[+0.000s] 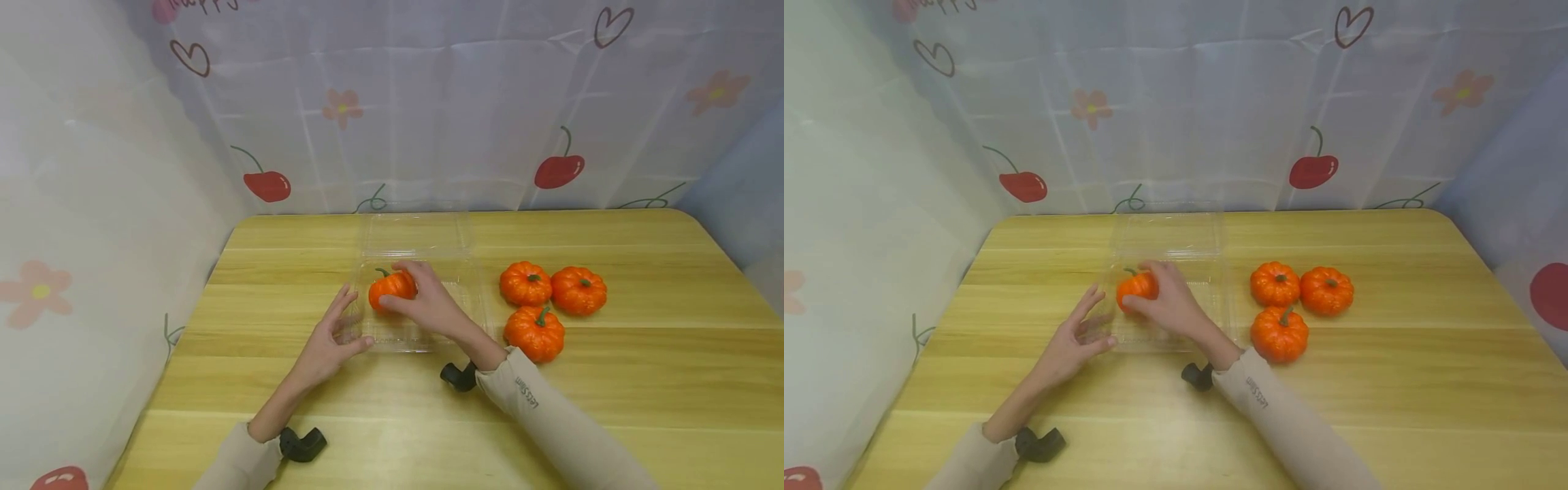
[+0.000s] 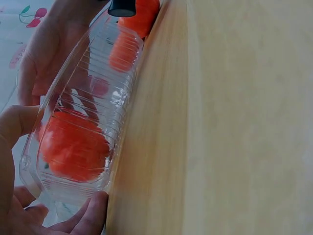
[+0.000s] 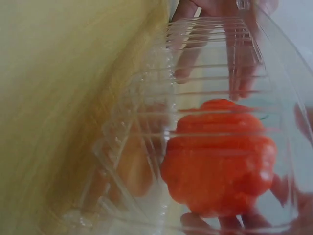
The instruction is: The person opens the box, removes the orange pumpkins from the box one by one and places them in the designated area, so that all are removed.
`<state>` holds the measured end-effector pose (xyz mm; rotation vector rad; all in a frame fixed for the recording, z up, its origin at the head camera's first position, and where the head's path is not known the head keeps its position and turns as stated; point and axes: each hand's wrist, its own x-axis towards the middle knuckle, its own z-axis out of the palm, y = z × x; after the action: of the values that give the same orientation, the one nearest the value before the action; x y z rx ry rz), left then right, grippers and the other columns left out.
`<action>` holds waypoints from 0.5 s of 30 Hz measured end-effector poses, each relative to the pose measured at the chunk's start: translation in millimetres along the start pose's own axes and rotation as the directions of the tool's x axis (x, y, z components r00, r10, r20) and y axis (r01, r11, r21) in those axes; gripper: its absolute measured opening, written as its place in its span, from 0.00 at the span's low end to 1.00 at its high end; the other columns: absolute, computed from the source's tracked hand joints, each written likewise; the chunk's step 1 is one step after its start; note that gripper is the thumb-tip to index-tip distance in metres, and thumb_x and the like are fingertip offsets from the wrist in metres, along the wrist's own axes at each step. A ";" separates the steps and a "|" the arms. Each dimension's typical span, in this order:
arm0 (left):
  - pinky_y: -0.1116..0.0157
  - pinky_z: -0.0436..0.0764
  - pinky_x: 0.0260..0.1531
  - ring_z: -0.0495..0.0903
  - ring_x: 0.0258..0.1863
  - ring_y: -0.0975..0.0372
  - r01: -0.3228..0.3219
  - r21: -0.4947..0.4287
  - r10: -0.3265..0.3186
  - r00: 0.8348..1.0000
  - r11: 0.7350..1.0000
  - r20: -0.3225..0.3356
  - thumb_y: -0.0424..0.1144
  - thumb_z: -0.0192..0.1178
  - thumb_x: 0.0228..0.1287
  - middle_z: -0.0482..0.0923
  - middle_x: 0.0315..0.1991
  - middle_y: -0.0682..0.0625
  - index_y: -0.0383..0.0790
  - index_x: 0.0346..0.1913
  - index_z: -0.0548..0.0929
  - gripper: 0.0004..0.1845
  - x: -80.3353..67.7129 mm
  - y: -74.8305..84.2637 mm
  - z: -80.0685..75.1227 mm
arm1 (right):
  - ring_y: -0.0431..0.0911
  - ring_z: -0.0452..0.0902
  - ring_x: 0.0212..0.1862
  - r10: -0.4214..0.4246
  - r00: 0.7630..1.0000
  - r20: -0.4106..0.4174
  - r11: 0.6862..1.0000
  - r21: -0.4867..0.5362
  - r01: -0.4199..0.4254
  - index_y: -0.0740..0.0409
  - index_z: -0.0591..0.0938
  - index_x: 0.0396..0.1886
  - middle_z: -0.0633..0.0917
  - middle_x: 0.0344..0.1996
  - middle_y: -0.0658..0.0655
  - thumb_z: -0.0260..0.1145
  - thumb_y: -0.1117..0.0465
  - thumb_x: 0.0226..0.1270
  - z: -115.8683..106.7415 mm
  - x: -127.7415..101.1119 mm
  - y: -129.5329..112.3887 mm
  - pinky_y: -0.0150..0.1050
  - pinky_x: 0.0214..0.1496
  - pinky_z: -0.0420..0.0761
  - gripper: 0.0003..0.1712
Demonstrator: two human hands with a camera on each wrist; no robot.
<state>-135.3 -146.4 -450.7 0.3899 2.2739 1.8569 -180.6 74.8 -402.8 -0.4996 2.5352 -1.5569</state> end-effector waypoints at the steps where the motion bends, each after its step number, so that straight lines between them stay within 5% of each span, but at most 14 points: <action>1: 0.52 0.75 0.59 0.66 0.68 0.47 0.001 -0.002 -0.001 1.000 1.000 0.000 0.34 0.70 0.60 0.39 0.79 0.60 0.41 0.77 0.56 0.46 -0.3 0.6 0.1 | 0.57 0.72 0.57 0.007 1.000 -0.007 1.000 -0.001 -0.007 0.63 0.71 0.68 0.68 0.63 0.65 0.73 0.53 0.62 0.7 -0.2 0.7 0.53 0.59 0.76 0.38; 9: 0.54 0.75 0.59 0.65 0.69 0.47 -0.004 -0.015 0.004 1.000 1.000 0.007 0.33 0.70 0.60 0.38 0.79 0.58 0.39 0.77 0.55 0.47 0.0 -1.1 -0.1 | 0.57 0.74 0.52 0.054 0.998 -0.041 0.998 -0.008 -0.054 0.62 0.74 0.64 0.68 0.53 0.64 0.75 0.58 0.59 7.6 -1.1 7.1 0.49 0.53 0.81 0.34; 15: 0.53 0.75 0.59 0.65 0.69 0.47 -0.007 -0.013 0.007 1.000 1.000 0.011 0.34 0.70 0.60 0.38 0.79 0.59 0.40 0.78 0.54 0.47 0.0 -0.7 -0.4 | 0.57 0.76 0.51 0.060 0.998 -0.019 0.998 -0.016 -0.060 0.64 0.72 0.65 0.69 0.56 0.66 0.76 0.59 0.57 9.2 -3.2 7.3 0.49 0.51 0.82 0.37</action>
<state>-135.4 -146.8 -451.3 0.4053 2.2549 1.8677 -176.7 71.1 -413.7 -0.4089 2.5537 -1.5290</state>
